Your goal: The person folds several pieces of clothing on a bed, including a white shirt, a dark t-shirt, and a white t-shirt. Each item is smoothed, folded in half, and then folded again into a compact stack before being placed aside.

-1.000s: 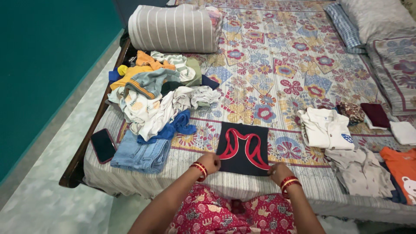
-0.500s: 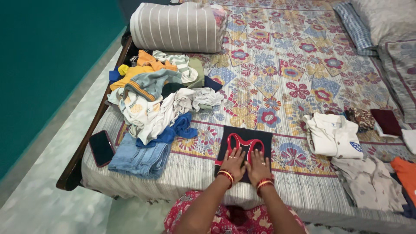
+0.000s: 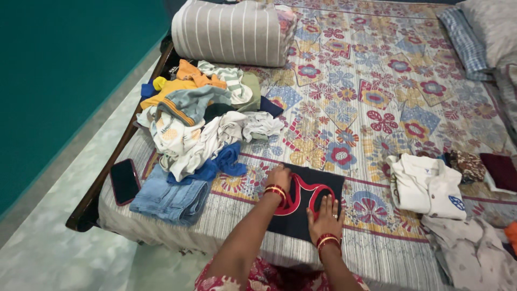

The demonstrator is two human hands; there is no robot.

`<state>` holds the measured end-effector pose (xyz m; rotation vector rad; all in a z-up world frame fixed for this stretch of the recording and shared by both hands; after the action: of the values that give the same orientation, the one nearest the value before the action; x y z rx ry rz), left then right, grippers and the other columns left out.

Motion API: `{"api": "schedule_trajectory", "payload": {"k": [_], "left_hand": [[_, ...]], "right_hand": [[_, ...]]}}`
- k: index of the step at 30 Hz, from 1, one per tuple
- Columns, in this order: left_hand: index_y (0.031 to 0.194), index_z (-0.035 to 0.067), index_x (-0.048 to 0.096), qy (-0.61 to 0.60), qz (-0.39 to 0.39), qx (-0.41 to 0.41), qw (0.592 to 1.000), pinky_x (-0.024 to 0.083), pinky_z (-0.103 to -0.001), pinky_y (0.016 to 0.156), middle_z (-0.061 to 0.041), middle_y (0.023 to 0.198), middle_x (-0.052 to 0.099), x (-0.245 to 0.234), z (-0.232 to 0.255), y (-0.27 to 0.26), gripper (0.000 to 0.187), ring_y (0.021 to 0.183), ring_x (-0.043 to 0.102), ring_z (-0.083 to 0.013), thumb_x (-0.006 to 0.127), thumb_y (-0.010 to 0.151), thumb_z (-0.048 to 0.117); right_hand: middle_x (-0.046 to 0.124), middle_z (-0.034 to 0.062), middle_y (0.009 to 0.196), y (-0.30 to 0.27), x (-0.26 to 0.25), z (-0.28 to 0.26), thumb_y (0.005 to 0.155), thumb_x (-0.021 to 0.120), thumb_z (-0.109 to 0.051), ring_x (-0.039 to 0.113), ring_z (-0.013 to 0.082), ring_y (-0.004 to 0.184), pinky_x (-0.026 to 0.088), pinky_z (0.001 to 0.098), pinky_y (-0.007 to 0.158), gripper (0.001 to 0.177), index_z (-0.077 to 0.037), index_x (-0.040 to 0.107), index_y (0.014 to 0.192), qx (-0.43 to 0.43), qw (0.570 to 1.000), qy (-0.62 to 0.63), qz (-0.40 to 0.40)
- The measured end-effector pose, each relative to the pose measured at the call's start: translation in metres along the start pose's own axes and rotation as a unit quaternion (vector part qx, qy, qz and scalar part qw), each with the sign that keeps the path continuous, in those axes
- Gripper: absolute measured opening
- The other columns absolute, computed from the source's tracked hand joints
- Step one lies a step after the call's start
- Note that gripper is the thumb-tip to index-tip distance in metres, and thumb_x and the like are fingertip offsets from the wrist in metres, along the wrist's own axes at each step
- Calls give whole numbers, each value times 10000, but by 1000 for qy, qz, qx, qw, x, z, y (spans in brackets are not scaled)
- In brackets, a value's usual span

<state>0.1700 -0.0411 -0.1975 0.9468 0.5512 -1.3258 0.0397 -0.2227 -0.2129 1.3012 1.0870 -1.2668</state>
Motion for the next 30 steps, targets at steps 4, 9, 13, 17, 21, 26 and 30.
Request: {"api": "schedule_trajectory", "payload": {"k": [4, 9, 13, 17, 21, 26, 30], "left_hand": [[949, 86, 780, 60, -49, 4, 997, 546, -477, 926, -169, 1119, 693, 23, -4, 24, 159, 1100, 649, -368, 665, 877, 169], [1037, 117, 785, -70, -178, -102, 976, 555, -460, 915, -181, 1068, 736, 48, -30, 46, 158, 1003, 703, -352, 680, 920, 136], [1037, 56, 761, -288, -200, -111, 930, 591, -388, 877, -140, 1010, 782, 63, -44, 62, 151, 919, 741, -250, 647, 940, 74], [1071, 21, 749, -389, -227, -89, 888, 585, -353, 850, -131, 965, 781, 76, -48, 72, 182, 861, 725, -210, 627, 940, 54], [1140, 38, 767, -308, -208, -14, 928, 524, -375, 887, -126, 1067, 739, 77, -41, 81, 299, 964, 677, -214, 579, 1004, 226], [1164, 28, 695, -297, -274, -165, 900, 549, -388, 946, -137, 1106, 738, 88, -43, 70, 499, 1029, 706, -257, 693, 981, 492], [1130, 26, 695, -279, -219, -85, 931, 553, -367, 951, -130, 1091, 740, 90, -35, 65, 473, 1050, 710, -260, 852, 759, 274]], "right_hand": [[212, 78, 1683, 1, 0, 1, 989, 297, -631, 176, 260, 1555, 125, 487, 1234, 812, -84, 264, 1588, -1, 1000, 4, 12], [225, 79, 1679, -1, -1, 1, 987, 307, -628, 181, 262, 1552, 122, 488, 1237, 805, -85, 280, 1580, -4, 1000, 12, 18], [232, 74, 1678, 0, -4, 0, 983, 312, -624, 183, 262, 1554, 123, 493, 1237, 801, -89, 288, 1579, -2, 1000, 20, 22], [229, 72, 1677, 1, -5, -1, 982, 316, -626, 182, 262, 1550, 120, 497, 1236, 801, -88, 288, 1575, 0, 1000, 24, 18], [231, 73, 1677, 0, -5, 0, 984, 321, -619, 183, 259, 1548, 118, 502, 1235, 802, -84, 286, 1581, -1, 999, 31, 21], [232, 74, 1674, 1, -6, -1, 982, 325, -616, 178, 261, 1551, 110, 497, 1235, 794, -88, 290, 1573, 0, 1000, 20, 17], [239, 75, 1674, 0, -7, -1, 986, 325, -612, 183, 255, 1550, 112, 494, 1237, 792, -87, 295, 1577, 2, 1000, 18, 7]]}}
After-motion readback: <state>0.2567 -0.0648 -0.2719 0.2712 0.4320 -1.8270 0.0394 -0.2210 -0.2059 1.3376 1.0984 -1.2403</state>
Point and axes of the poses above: each hand's wrist, its own y-axis towards the middle knuckle, its own x-axis out of the palm, z = x × y, the point moved 4 cm from there along y, towards the middle knuckle
